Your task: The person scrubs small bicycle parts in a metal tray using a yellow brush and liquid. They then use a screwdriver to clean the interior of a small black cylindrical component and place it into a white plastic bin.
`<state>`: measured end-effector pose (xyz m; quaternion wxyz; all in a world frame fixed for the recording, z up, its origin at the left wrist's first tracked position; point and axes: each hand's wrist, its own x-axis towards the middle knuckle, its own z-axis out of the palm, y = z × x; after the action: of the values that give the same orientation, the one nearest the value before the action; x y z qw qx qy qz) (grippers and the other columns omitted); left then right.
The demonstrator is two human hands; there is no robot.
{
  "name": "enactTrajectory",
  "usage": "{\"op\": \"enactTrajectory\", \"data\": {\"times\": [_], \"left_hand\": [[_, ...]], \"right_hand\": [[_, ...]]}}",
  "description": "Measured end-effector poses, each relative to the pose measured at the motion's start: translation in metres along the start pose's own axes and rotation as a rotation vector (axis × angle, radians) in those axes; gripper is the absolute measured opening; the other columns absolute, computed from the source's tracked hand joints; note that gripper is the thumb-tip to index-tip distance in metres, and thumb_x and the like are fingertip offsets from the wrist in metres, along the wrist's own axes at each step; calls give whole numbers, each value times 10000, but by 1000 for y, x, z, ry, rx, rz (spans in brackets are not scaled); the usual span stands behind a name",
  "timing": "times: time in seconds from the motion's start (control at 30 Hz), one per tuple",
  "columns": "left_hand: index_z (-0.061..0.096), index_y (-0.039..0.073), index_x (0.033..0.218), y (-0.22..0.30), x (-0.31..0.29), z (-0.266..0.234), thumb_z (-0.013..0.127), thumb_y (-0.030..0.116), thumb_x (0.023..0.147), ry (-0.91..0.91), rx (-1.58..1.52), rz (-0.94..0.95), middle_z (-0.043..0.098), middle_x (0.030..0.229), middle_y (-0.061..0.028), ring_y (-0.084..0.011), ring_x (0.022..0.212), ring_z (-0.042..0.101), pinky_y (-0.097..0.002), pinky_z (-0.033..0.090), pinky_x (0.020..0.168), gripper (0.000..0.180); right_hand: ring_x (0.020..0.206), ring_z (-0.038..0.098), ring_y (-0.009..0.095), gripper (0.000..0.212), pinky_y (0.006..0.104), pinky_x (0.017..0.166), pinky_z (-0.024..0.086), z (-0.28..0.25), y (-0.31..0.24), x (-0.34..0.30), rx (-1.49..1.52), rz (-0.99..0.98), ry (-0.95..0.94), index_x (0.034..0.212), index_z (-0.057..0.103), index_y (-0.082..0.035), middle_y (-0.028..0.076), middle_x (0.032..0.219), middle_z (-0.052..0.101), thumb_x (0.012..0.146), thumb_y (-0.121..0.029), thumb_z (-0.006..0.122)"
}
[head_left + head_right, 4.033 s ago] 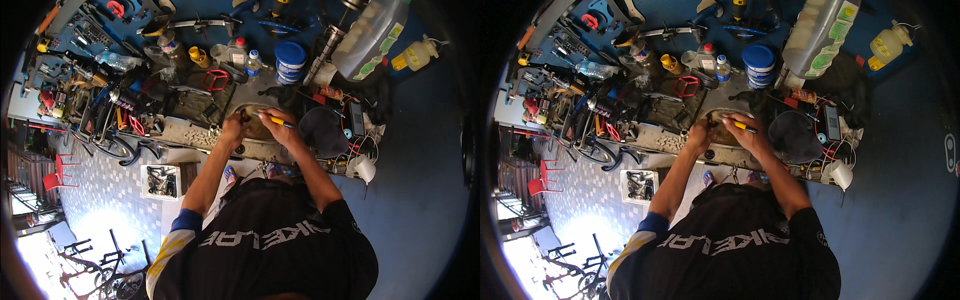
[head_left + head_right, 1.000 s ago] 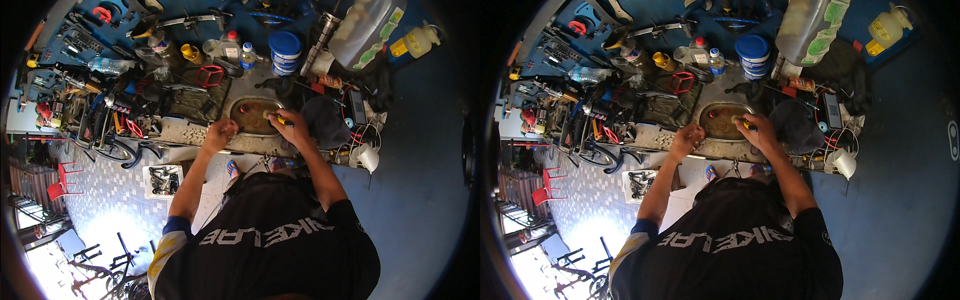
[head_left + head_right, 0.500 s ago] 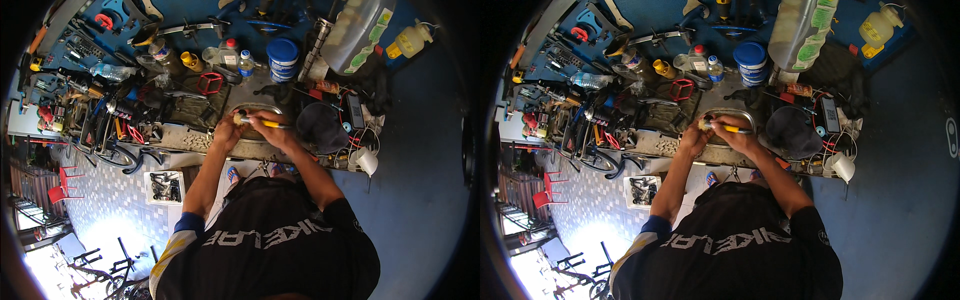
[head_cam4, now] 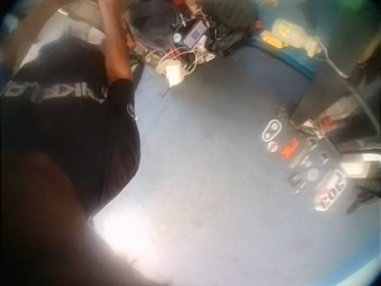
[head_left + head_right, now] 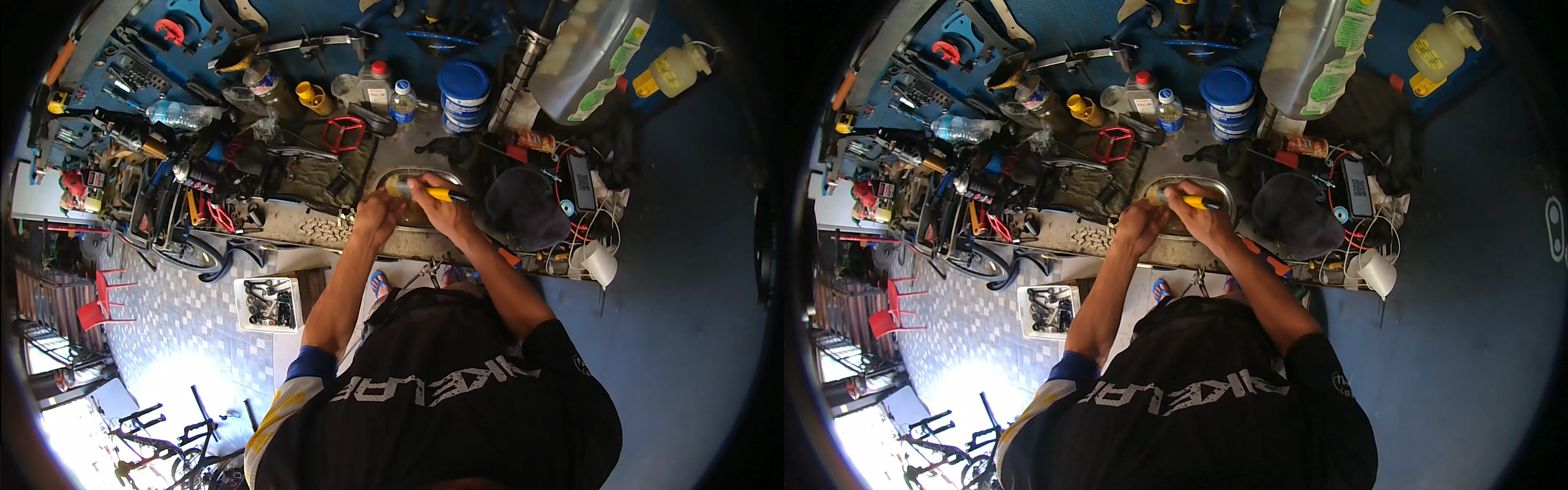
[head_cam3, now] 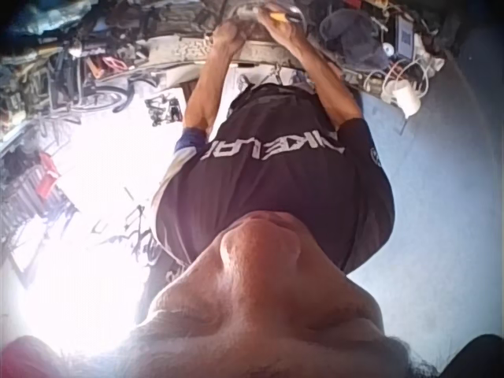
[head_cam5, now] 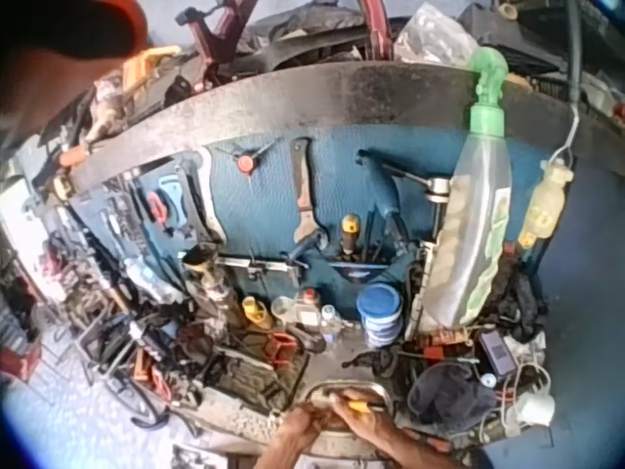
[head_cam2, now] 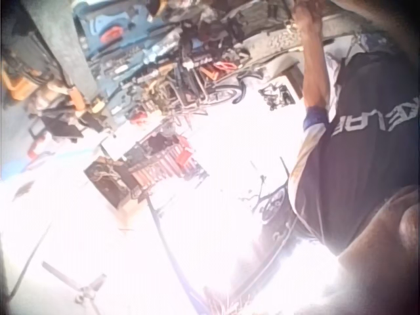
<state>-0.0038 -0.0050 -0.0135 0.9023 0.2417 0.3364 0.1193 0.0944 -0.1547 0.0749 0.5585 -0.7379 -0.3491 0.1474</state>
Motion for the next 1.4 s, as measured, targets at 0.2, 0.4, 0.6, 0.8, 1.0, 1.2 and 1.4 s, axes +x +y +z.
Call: {"op": "enactTrajectory", "data": {"times": [0.2,0.4,0.6,0.8,1.0,1.2,1.4], "left_hand": [[572,53,1185,15,-24,25,539,65,1032,-25,132,55,659,1094,-100,-243,992,694,-345,589,785,157],[559,49,1214,9,-17,16,606,-63,958,-89,334,285,680,1098,-104,-214,976,704,-313,623,815,283],[600,-26,1276,9,-13,12,630,-95,922,-124,623,451,720,1018,-99,-164,902,703,-299,612,787,361],[609,-68,1283,10,0,4,632,-45,947,-92,827,557,743,997,-121,-148,844,709,-278,592,718,337],[606,-93,1216,11,-18,13,631,-12,972,-16,698,473,724,992,-117,-138,841,698,-293,629,773,259],[602,-88,1223,10,-19,24,630,1,978,-28,597,510,721,998,-129,-147,860,699,-281,615,760,262],[595,-71,1224,1,-14,17,641,22,980,-32,603,497,714,1014,-122,-169,872,708,-296,616,768,266]], "right_hand": [[758,706,297,320,378,659,524,-26,44,-4,-74,256,-66,1055,688,-69,141,832,715,1004,-376,617],[827,706,348,287,413,692,534,-33,55,-39,-208,-60,-180,1056,690,-65,179,889,714,920,-317,718],[807,701,262,305,365,694,523,-40,60,-24,-281,79,-115,1008,695,-42,156,899,711,914,-328,747],[758,673,137,253,303,684,514,-20,-6,2,80,42,-137,1013,722,-50,89,850,722,969,-299,706],[730,671,154,287,324,652,506,-31,3,7,-181,127,-105,1010,714,-34,99,804,705,980,-317,679],[674,603,129,302,298,629,478,-12,15,0,87,155,-2,920,657,-16,57,737,662,991,-309,660],[680,643,123,317,289,624,483,-6,13,-3,139,234,16,923,659,-14,38,755,673,1006,-320,647]]}}
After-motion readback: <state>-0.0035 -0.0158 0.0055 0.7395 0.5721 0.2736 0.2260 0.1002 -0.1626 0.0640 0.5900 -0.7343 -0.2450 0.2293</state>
